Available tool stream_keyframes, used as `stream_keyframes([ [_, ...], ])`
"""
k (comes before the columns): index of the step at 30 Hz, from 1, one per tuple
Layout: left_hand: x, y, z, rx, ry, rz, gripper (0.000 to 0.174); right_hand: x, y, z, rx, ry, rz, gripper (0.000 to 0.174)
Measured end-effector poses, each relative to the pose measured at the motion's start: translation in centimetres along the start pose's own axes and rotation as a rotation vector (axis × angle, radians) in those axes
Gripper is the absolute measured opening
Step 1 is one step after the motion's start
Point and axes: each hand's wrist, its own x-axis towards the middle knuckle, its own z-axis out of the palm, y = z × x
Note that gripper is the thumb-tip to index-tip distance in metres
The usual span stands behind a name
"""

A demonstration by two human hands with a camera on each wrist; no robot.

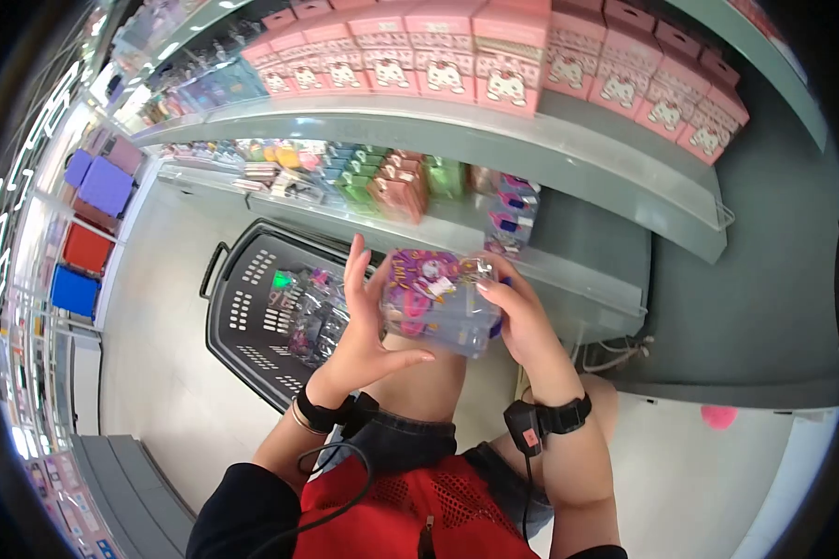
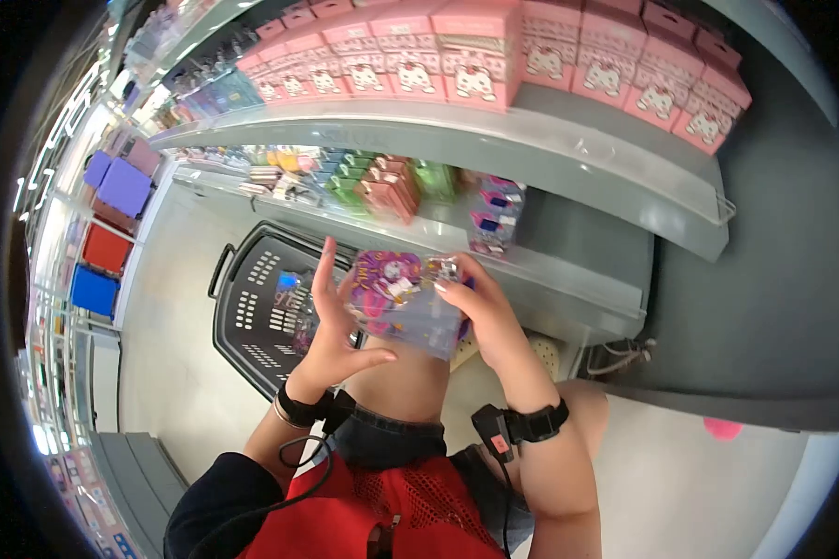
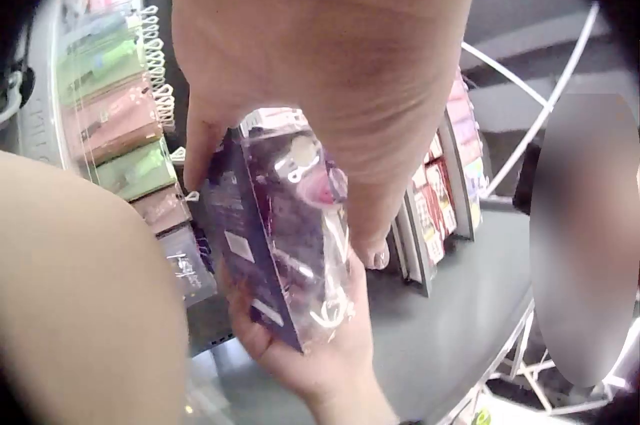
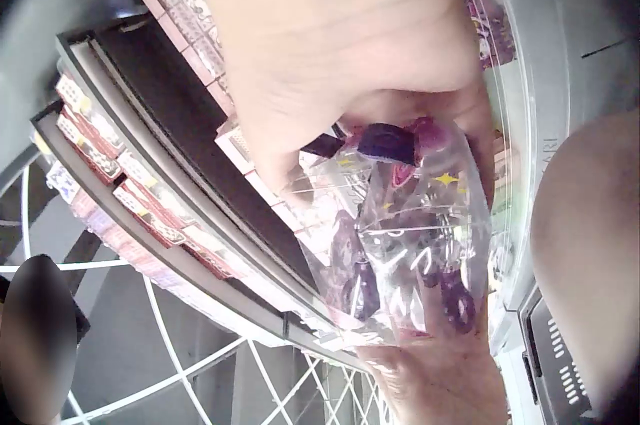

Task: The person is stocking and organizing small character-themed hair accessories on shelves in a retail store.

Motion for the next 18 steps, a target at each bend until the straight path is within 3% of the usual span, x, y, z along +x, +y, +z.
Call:
stream_keyframes([
  [2, 0.0, 0.6, -0.3, -0.364, 0.087, -0.304, 0.126, 0.1, 0.1, 0.4, 0.126, 0.031, 0.01, 0.038],
  [3, -0.2, 0.5, -0.6, -0.458, 0.082, -0.295, 0.117, 0.4, 0.5, 0.2, 0.154, 0.016, 0.01, 0.04],
  [6, -1.1, -0.2, -1.6, -0.392, -0.047, -0.366, 0.106, 0.6, 1.7, 0.2, 0.162, 0.011, 0.029, 0.042],
  [8, -1.8, 0.0, -1.5, -0.405, 0.026, -0.394, 0.102, 0.6, 1.8, 0.6, 0.174, 0.037, 0.069, 0.042],
  [12, -1.7, 1.2, -2.2, -0.333, -0.011, -0.402, 0.105, 0.8, 2.0, 1.0, 0.182, 0.02, 0.046, 0.042],
  [16, -2.0, 1.2, -2.3, -0.329, 0.061, -0.423, 0.094, 1.4, 1.5, 1.5, 0.073, -0.061, 0.051, 0.043],
  [18, -1.6, 1.7, -3.0, -0.15, 0.021, -0.416, 0.088, 2.4, 2.0, 1.8, 0.034, -0.102, 0.022, 0.044],
])
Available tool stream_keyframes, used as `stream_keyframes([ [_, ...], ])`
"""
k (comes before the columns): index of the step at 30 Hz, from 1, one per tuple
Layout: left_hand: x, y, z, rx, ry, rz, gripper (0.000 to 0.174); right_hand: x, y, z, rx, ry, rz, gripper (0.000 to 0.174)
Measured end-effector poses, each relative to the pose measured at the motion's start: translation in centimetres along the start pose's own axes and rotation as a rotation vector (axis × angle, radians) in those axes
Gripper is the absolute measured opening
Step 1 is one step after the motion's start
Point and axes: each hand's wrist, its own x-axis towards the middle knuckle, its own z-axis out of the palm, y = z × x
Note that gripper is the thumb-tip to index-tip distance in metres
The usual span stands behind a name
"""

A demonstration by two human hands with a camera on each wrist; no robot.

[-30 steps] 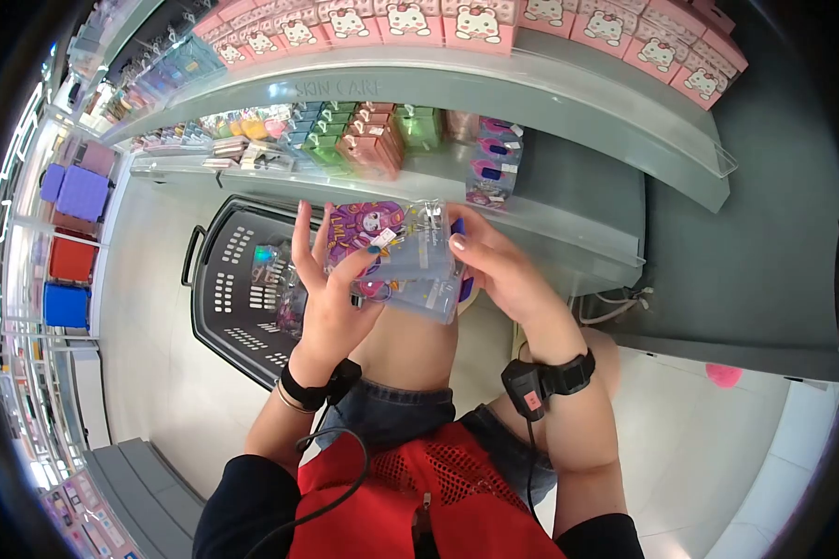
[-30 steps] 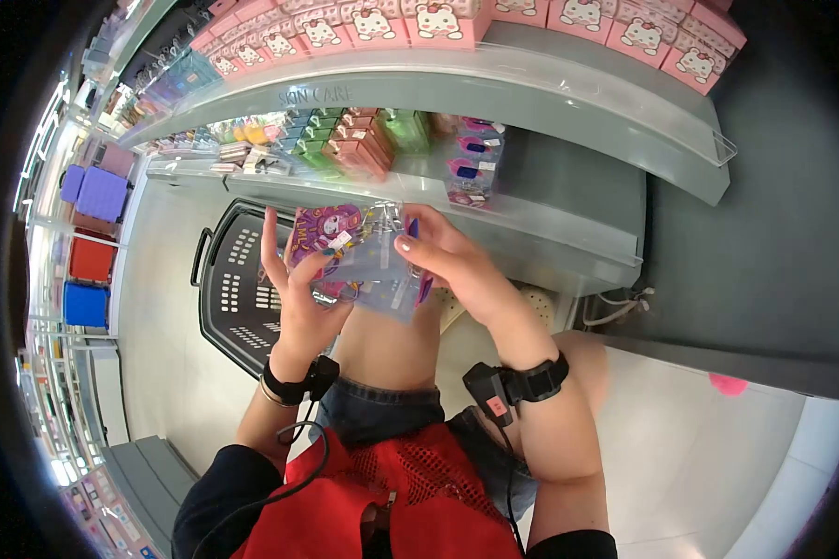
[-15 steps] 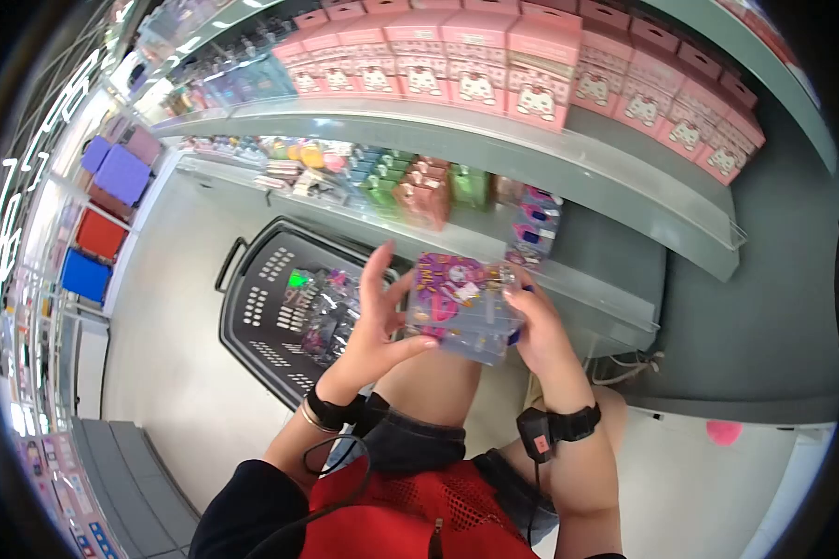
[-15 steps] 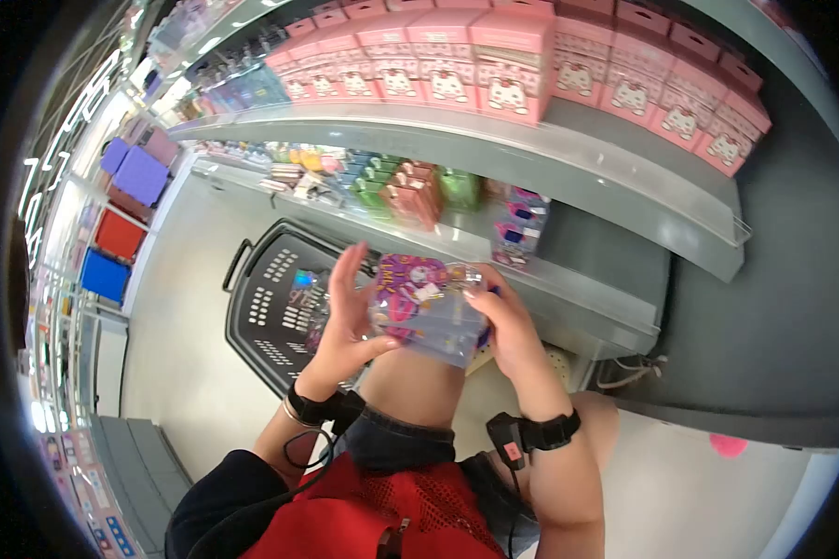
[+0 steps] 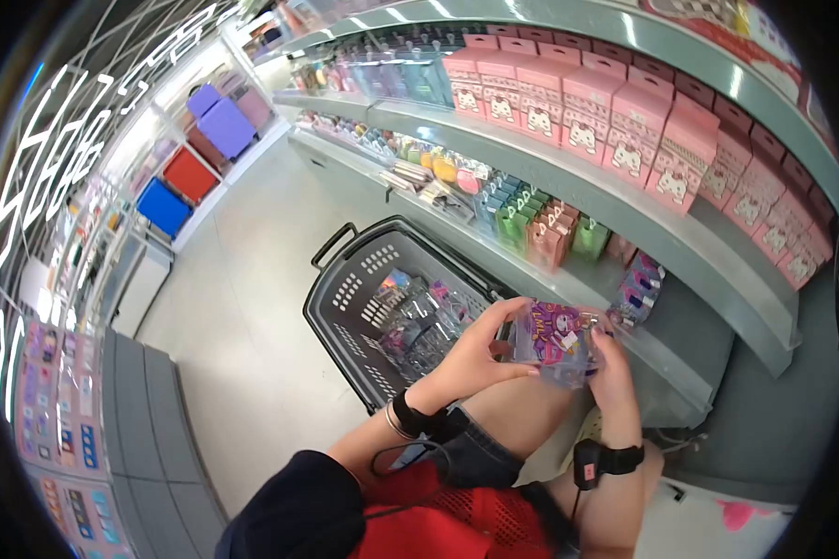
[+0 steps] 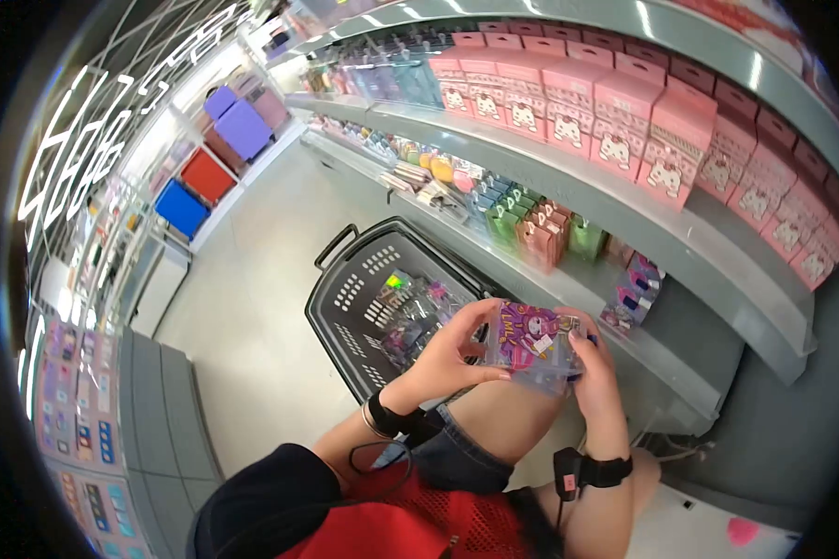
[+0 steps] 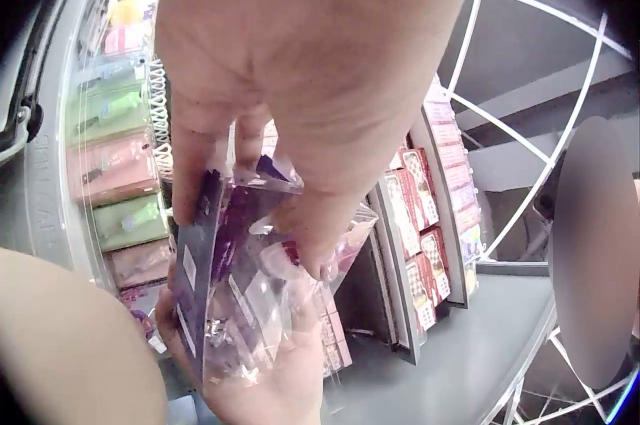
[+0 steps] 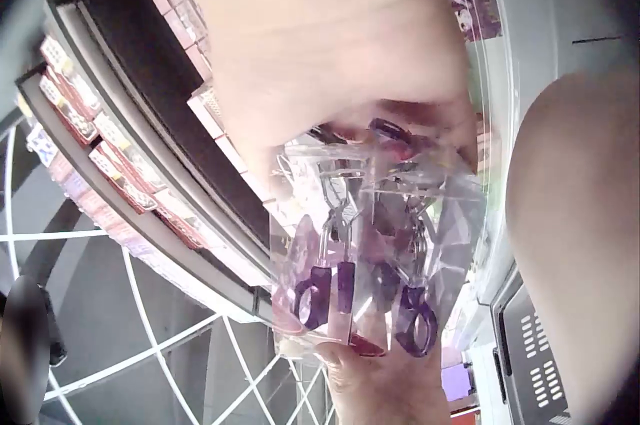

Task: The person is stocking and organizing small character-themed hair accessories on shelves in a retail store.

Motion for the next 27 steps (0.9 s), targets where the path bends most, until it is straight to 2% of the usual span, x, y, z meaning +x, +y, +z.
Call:
stream_keyframes([
  [5, 0.2, 1.3, -0.2, 0.161, 0.11, 0.102, 0.08, 0.4, 0.6, -0.3, 0.199, 0.086, 0.162, 0.049],
  [8, 0.0, 1.5, 0.0, 0.105, 0.15, 0.106, 0.078, 0.9, 0.8, -1.7, 0.267, 0.008, 0.184, 0.053],
  [9, -0.1, 1.4, 0.0, 0.115, 0.158, 0.112, 0.078, 0.9, 0.5, -1.0, 0.28, -0.054, 0.155, 0.058],
  [12, -0.3, 1.0, -0.3, 0.129, 0.147, 0.15, 0.078, 0.1, -0.5, -0.1, 0.297, -0.161, 0.198, 0.061],
  [15, -0.4, 0.1, -0.3, 0.18, 0.097, 0.28, 0.08, 0.1, 0.4, 0.1, 0.213, -0.126, 0.183, 0.061],
  [17, -0.6, -0.5, -0.3, 0.108, 0.083, 0.245, 0.081, 0.2, 1.0, -0.5, 0.168, -0.053, 0.188, 0.06],
  [21, -1.1, -0.6, -0.9, 0.016, -0.018, 0.157, 0.084, 0.3, 0.9, -0.1, 0.248, -0.118, 0.147, 0.058],
  [27, -1.1, -0.5, -1.3, 0.075, -0.041, 0.148, 0.086, 0.1, 0.4, 0.3, 0.101, -0.164, 0.102, 0.063],
])
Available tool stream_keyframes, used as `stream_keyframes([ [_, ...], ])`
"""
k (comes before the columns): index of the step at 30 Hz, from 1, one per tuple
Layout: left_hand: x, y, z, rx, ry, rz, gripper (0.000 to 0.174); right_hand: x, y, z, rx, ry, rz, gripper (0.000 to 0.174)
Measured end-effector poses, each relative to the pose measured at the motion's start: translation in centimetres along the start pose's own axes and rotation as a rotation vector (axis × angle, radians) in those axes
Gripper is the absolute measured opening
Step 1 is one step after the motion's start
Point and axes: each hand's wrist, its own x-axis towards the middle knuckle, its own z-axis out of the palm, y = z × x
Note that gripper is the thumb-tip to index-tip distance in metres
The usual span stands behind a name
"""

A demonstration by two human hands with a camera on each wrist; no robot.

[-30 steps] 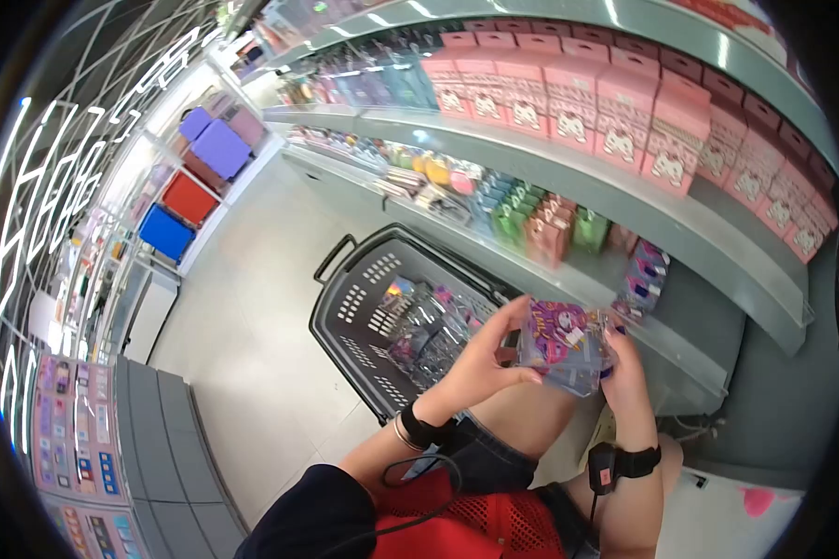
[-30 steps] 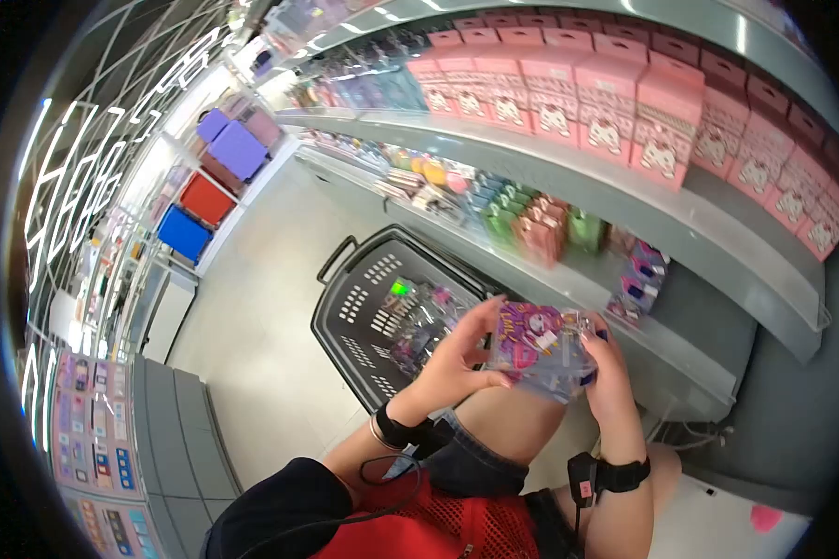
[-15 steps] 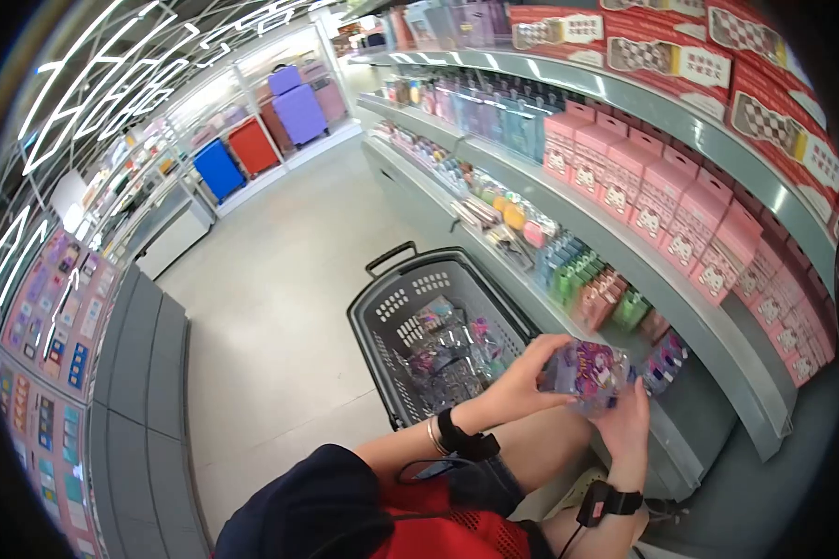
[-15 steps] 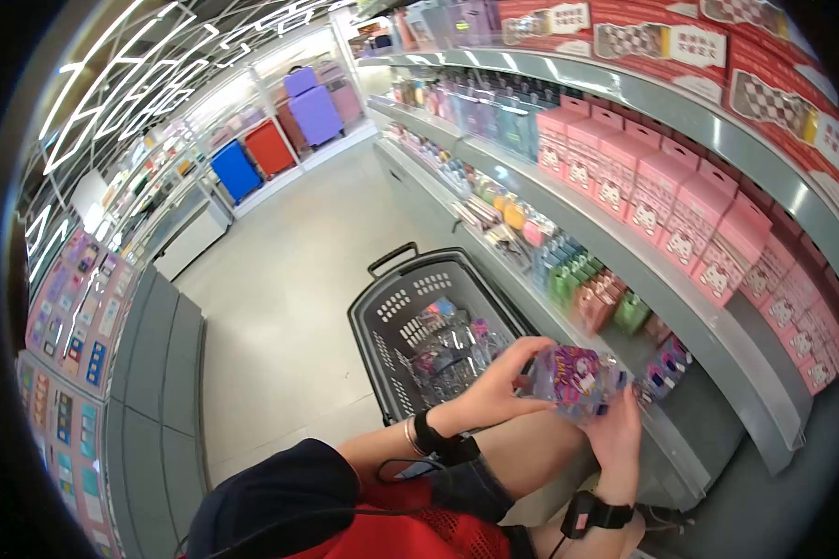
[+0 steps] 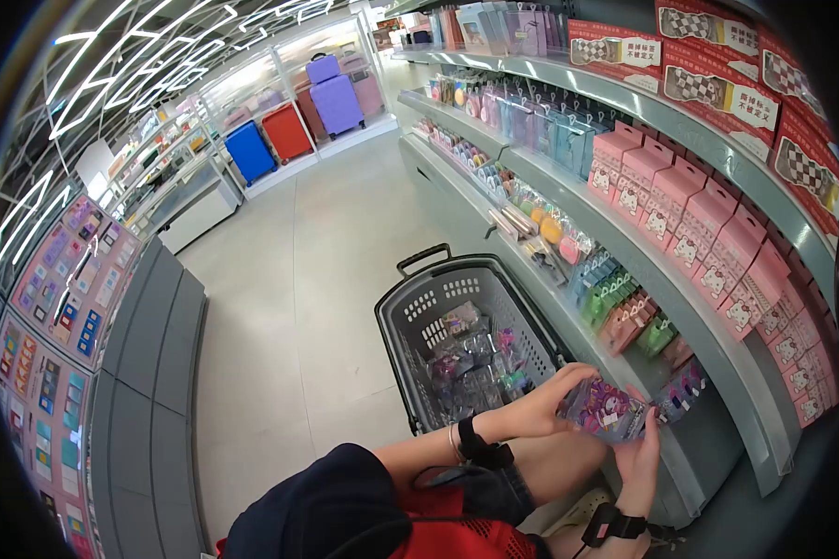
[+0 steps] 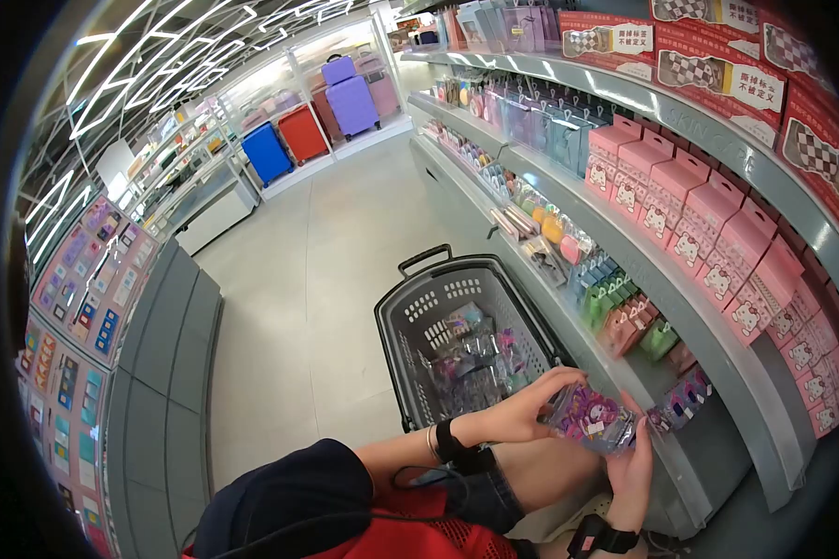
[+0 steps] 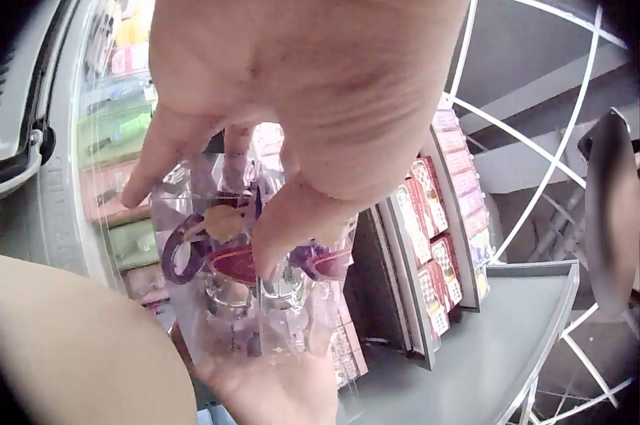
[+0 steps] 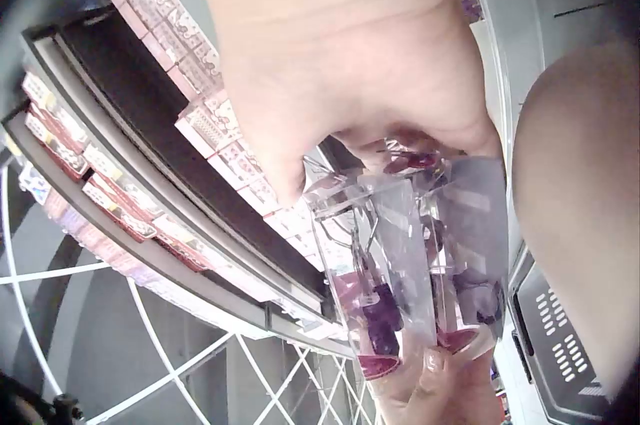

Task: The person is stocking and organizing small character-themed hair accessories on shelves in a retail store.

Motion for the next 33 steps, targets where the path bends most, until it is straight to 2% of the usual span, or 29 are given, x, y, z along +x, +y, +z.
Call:
stream_keyframes([
  [3, 0.0, -1.0, 0.6, 0.073, 0.059, 0.023, 0.086, 0.0, 0.0, -0.3, -0.008, 0.026, 0.01, 0.062],
  [7, -0.4, -0.9, 1.2, 0.009, 0.037, -0.049, 0.088, 0.2, -0.1, 0.2, 0.008, 0.035, 0.011, 0.06],
  [11, -0.3, -1.3, 1.9, 0.057, 0.055, -0.035, 0.088, -0.1, -0.1, 0.2, -0.011, 0.063, 0.009, 0.059],
  [13, 0.0, -1.7, 2.0, -0.152, 0.066, -0.104, 0.087, -0.1, -0.1, 0.3, -0.015, 0.066, 0.007, 0.059],
  [14, 0.0, -2.3, 2.2, -0.152, 0.066, -0.104, 0.087, -0.1, -0.1, 0.4, -0.017, 0.066, 0.001, 0.059],
  [16, 0.2, -3.0, 2.5, 0.043, 0.184, -0.088, 0.087, 0.1, 0.0, 0.4, 0.004, 0.067, -0.008, 0.058],
  [17, 0.1, -3.3, 2.8, 0.041, 0.184, -0.092, 0.087, -0.1, 0.1, 0.4, 0.025, 0.071, -0.009, 0.057],
  [19, 0.3, -2.7, 2.8, -0.114, 0.307, -0.213, 0.086, 0.2, 0.3, 0.6, 0.032, 0.062, -0.011, 0.057],
  [26, 0.1, -2.1, 3.1, -0.105, 0.327, -0.142, 0.085, 0.1, 0.4, 0.5, 0.012, 0.064, 0.008, 0.057],
  [33, -0.2, 0.9, 2.5, -0.06, 0.191, -0.138, 0.077, 0.4, 0.4, -0.1, -0.042, 0.035, -0.047, 0.059],
])
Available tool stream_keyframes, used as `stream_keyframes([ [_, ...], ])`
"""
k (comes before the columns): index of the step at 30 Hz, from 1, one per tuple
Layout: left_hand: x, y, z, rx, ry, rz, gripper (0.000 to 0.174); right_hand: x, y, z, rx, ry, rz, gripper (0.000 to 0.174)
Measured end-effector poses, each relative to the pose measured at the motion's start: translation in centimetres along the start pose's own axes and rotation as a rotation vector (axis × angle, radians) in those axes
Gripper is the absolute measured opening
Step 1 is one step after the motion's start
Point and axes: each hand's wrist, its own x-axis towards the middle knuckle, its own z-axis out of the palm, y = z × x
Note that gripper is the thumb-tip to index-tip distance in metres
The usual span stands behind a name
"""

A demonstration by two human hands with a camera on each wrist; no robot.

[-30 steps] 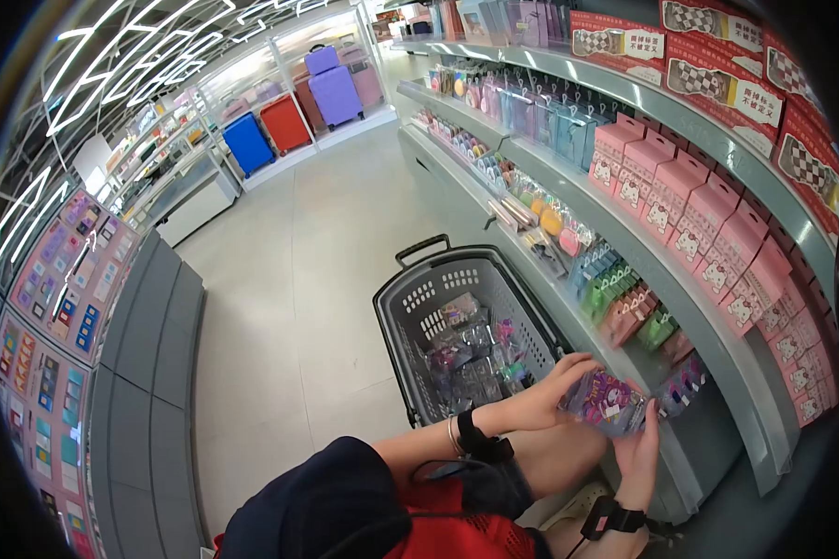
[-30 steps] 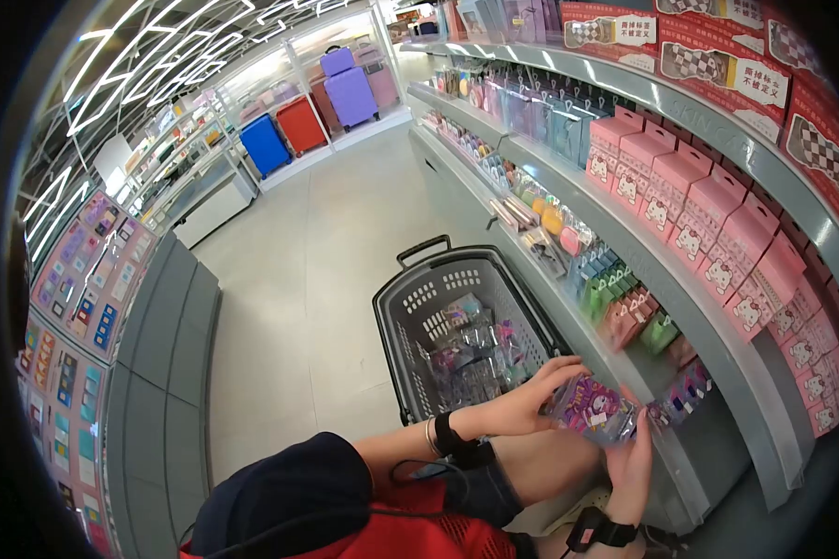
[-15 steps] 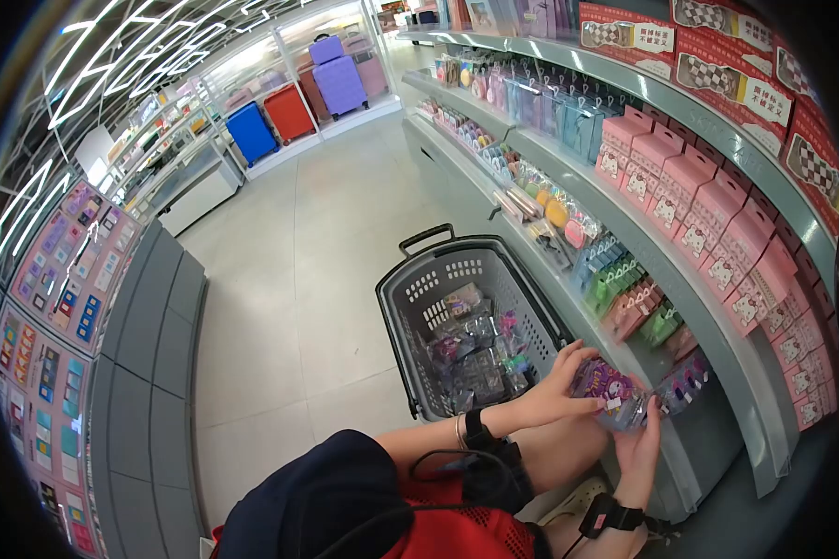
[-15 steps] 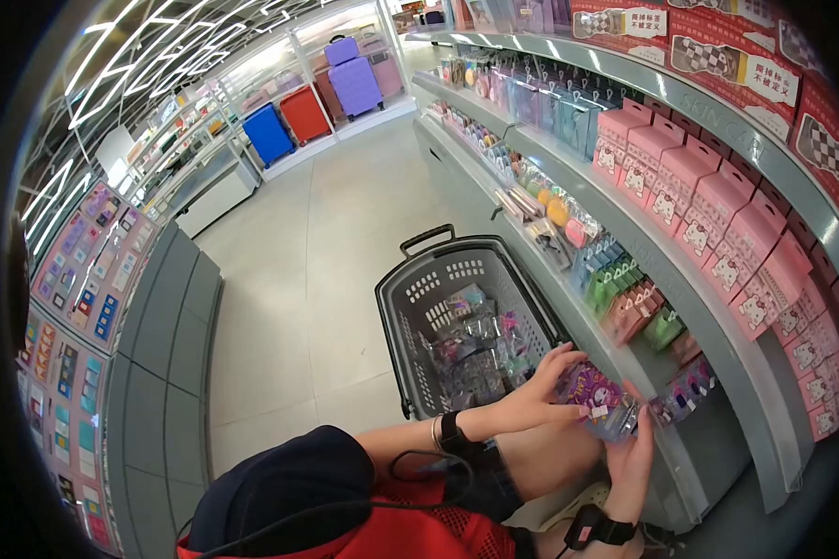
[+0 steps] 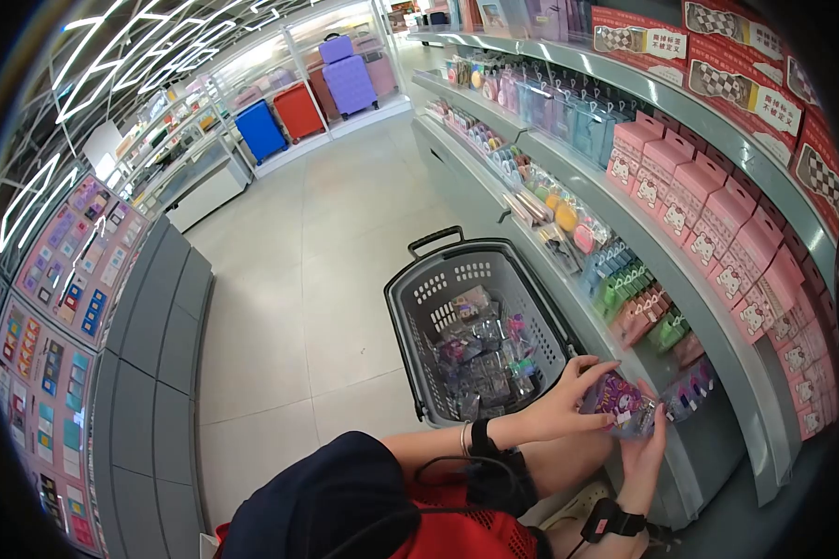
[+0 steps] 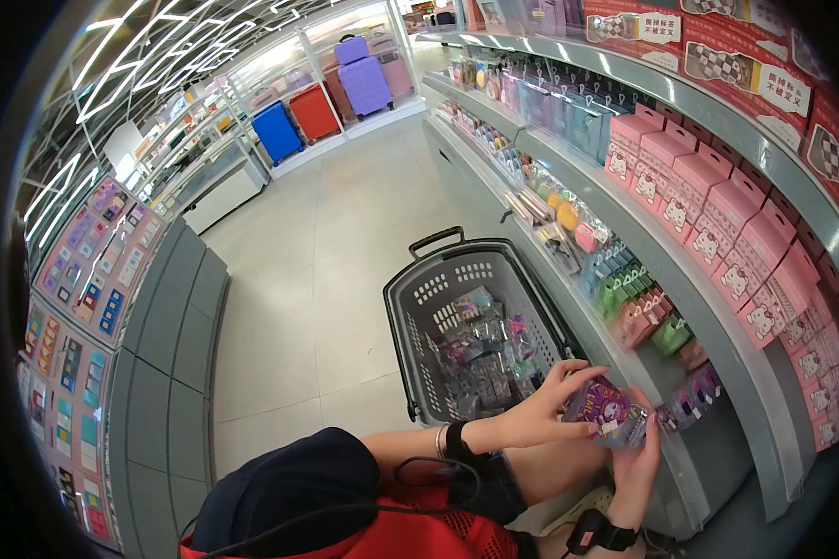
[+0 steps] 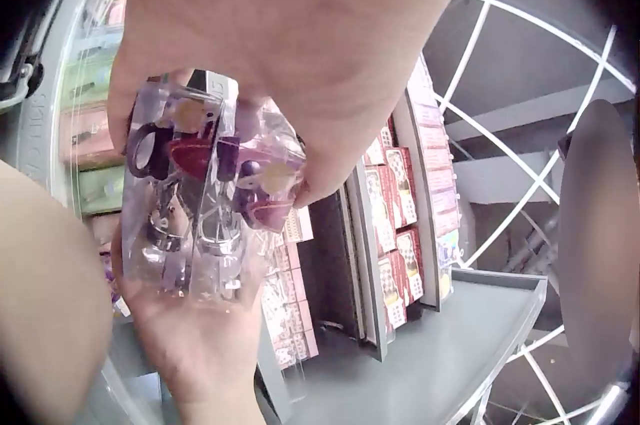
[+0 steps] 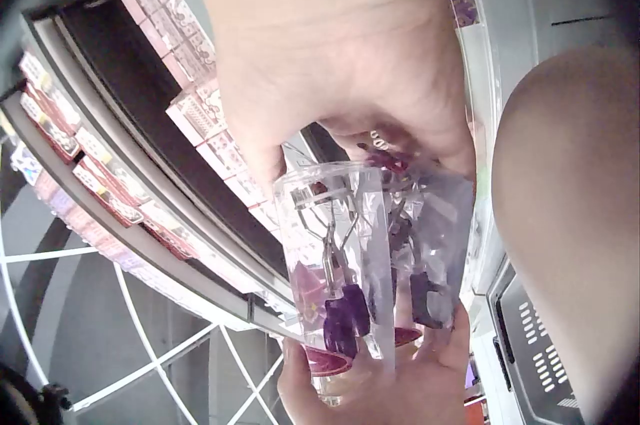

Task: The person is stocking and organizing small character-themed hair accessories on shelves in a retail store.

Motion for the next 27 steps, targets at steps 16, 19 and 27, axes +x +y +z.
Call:
stream_keyframes([
  [16, -0.6, 0.6, 0.2, 0.131, 0.023, 0.077, 0.055, 0.1, 0.4, 0.1, -0.005, -0.072, -0.057, 0.066],
  [19, -0.5, 0.4, 0.4, 0.167, 0.024, 0.079, 0.058, -0.2, 0.4, 0.3, 0.0, -0.071, -0.057, 0.067],
  [27, -0.8, 0.0, 0.9, 0.131, 0.018, 0.101, 0.076, -0.1, -0.1, 0.4, -0.001, -0.06, -0.054, 0.066],
])
